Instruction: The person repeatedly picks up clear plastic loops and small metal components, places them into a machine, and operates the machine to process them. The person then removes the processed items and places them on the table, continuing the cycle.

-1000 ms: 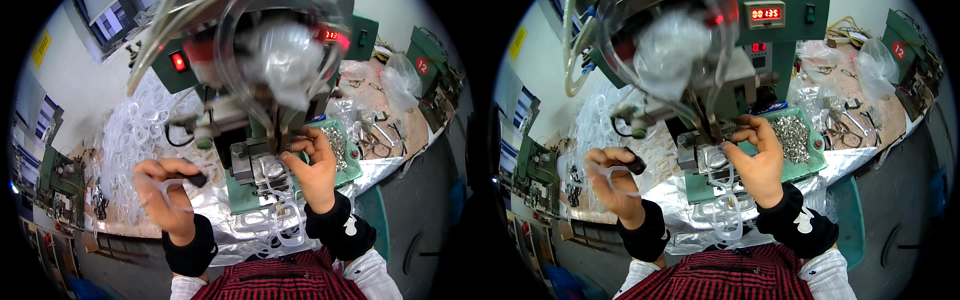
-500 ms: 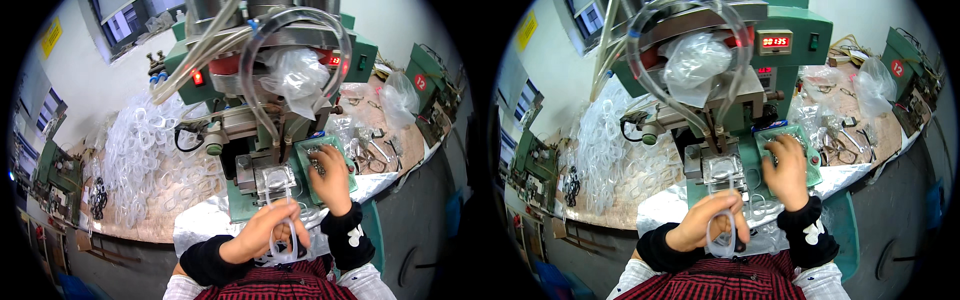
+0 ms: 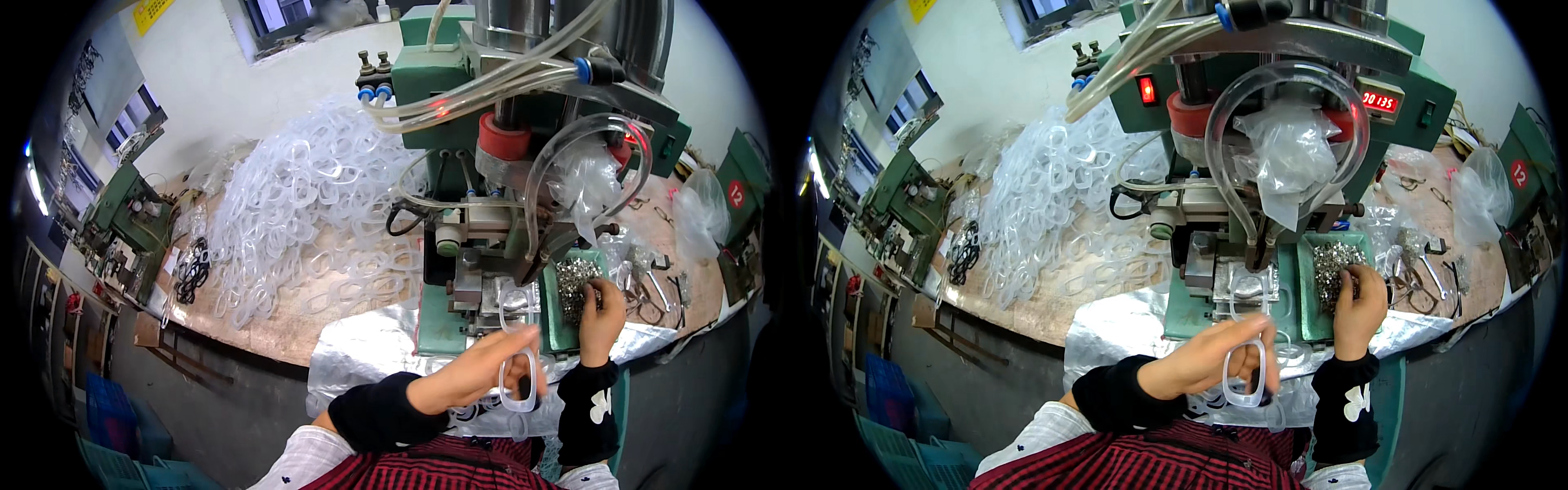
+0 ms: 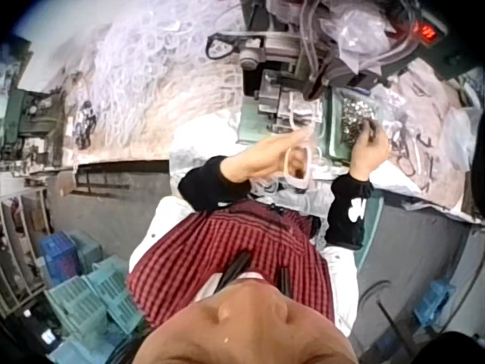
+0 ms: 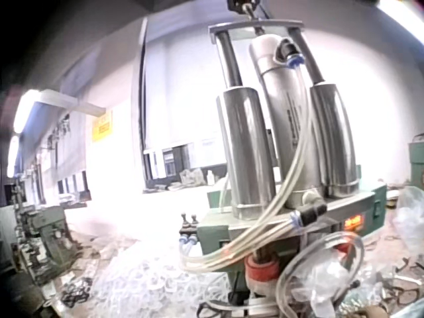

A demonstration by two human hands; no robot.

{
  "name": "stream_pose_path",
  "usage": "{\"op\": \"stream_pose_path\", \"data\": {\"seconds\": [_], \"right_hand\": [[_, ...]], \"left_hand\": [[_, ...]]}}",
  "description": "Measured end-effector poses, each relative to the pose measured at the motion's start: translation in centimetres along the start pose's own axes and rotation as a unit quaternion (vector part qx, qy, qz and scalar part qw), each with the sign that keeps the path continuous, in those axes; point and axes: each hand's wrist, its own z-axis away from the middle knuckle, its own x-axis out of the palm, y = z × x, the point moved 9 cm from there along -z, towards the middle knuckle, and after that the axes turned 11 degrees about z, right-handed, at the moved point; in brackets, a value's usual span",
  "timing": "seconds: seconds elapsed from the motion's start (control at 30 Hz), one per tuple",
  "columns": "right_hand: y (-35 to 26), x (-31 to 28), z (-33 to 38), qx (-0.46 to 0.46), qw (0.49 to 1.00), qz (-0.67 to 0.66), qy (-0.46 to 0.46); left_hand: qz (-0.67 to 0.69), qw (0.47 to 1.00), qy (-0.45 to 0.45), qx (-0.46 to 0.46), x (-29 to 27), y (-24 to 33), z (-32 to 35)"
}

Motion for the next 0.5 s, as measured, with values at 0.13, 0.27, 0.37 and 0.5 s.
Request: {"op": "stream_pose_path", "data": {"seconds": [0.13, 0.27, 0.37, 0.5], "right_hand": [[1.8, 0.3, 0.8, 0.1, 0.981, -0.166, -0.02], [3.2, 0.4, 2.0, 0.161, 0.955, -0.244, -0.053], [0.1, 0.9, 0.9, 0.129, 0.959, -0.238, -0.083], [-2.1, 1.1, 0.5, 0.096, 0.969, -0.211, -0.09]], "left_hand": [[-0.241, 0.97, 0.015, 0.007, -1.1, 1.2, 6.8], [-0.538, 0.662, 0.323, 0.41, -2.4, 14.0, 15.7], [-0.678, 0.392, 0.376, 0.495, -2.1, 19.3, 15.8], [-0.795, 0.332, 0.381, 0.336, -10.7, 18.3, 9.1]]}}
